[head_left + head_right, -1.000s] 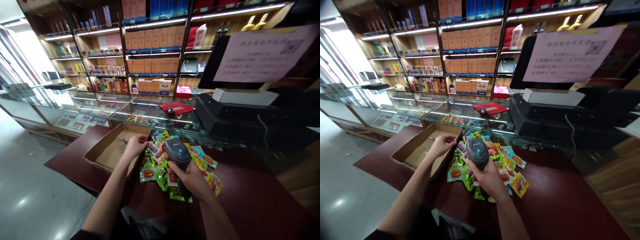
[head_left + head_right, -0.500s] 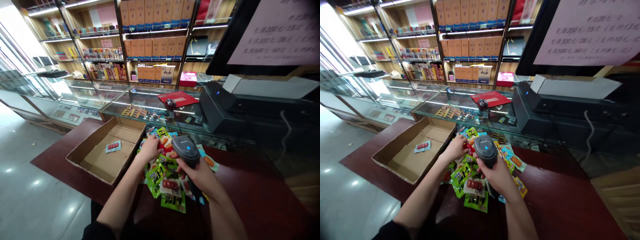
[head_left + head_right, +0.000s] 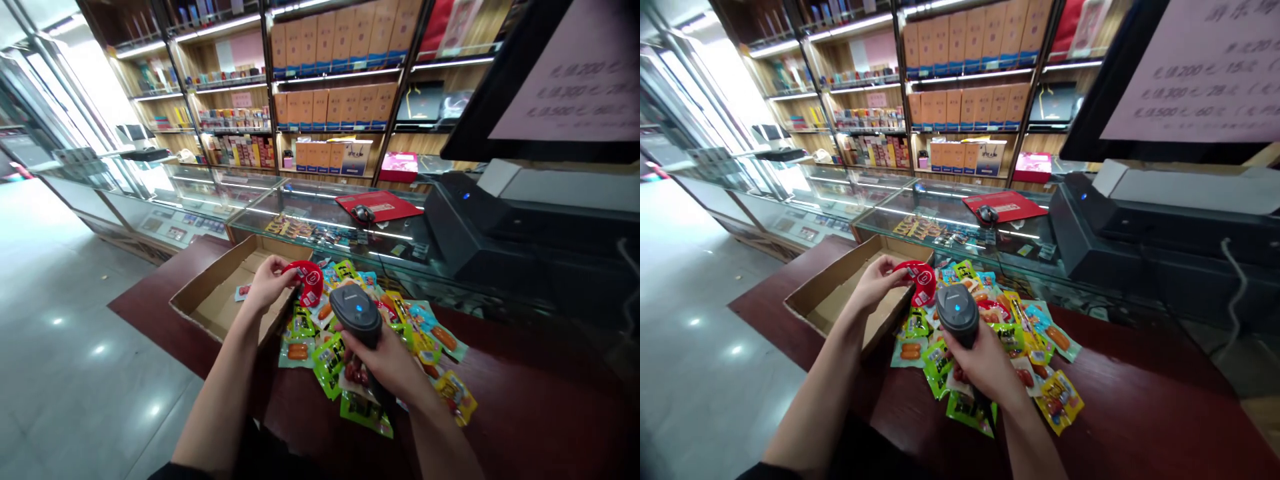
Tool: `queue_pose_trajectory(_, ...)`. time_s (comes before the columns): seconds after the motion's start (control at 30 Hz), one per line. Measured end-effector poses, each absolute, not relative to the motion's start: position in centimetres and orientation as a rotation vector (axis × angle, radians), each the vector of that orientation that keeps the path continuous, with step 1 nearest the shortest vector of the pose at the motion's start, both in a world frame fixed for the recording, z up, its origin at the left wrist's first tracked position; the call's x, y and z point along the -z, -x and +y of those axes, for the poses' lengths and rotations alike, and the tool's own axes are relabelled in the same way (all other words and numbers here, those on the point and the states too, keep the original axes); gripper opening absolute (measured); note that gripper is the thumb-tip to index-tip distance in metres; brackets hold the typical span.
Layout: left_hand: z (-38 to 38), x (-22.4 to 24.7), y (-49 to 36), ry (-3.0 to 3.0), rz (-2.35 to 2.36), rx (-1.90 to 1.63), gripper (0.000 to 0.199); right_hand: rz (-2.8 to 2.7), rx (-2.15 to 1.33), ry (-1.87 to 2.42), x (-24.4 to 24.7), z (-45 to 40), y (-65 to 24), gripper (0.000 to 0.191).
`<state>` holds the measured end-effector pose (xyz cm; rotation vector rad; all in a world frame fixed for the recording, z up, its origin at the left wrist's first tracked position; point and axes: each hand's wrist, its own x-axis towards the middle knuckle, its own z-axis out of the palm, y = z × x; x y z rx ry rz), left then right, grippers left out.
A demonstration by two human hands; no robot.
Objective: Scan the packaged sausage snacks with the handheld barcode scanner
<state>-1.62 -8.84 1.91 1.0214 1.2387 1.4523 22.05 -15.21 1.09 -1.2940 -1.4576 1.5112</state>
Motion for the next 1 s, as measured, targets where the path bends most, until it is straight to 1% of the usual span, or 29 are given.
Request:
queue_pose_trajectory(0.13, -10.0, -3.0, 2.5, -0.839, 1.054, -1.519, 0.037, -1.456, -1.502, 1.185, -1.9, -14.2, -20.2, 0.039)
queue_pose_trajectory(0.27, -11.7, -2.7, 1.3, -0.650, 0.909, -1.503, 0.027, -1.260, -1.480, 1.046, -2.4, -13.1, -18.9, 0.044)
queue_pose_trajectory(0.33, -12.6, -2.4, 0.8, -0.608, 0.905, -1.455, 0.027, -1.222, -1.492, 0.974, -2.7, -13.0, -18.7, 0.045)
queue_pose_trajectory(0.4, -13.2, -2.4, 0.8, -0.649, 0.931, -1.380, 0.029, -1.258, -1.475, 0.936, -2.9, -13.0, -18.8, 0.043)
queue_pose_trajectory(0.53, -12.9, -3.6, 2.3, -0.857, 0.998, -1.153, 0.037, -1.366, -1.393, 0.957, -3.6, -12.7, -19.2, 0.034)
queue_pose_trajectory(0.67, -10.6, -5.4, 4.5, -1.017, 1.076, -0.936, 0.039, -1.405, -1.366, 0.936, -4.3, -12.0, -19.1, 0.037)
queue_pose_trajectory(0.73, -9.5, -5.9, 5.3, -1.030, 1.121, -0.907, 0.038, -1.479, -1.262, 0.961, -4.3, -11.9, -18.9, 0.036)
queue_pose_trajectory(0.87, -8.6, -6.1, 5.9, -0.996, 1.183, -0.962, 0.036, -1.521, -1.006, 1.049, -3.2, -13.1, -18.6, 0.037)
queue_pose_trajectory(0.93, -8.6, -5.9, 5.9, -0.979, 1.177, -0.981, 0.036, -1.458, -0.997, 1.050, -2.4, -14.5, -18.4, 0.040)
queue_pose_trajectory(1.0, -8.6, -5.8, 5.7, -0.984, 1.160, -0.972, 0.037, -1.431, -1.084, 1.033, -1.6, -16.0, -18.0, 0.040)
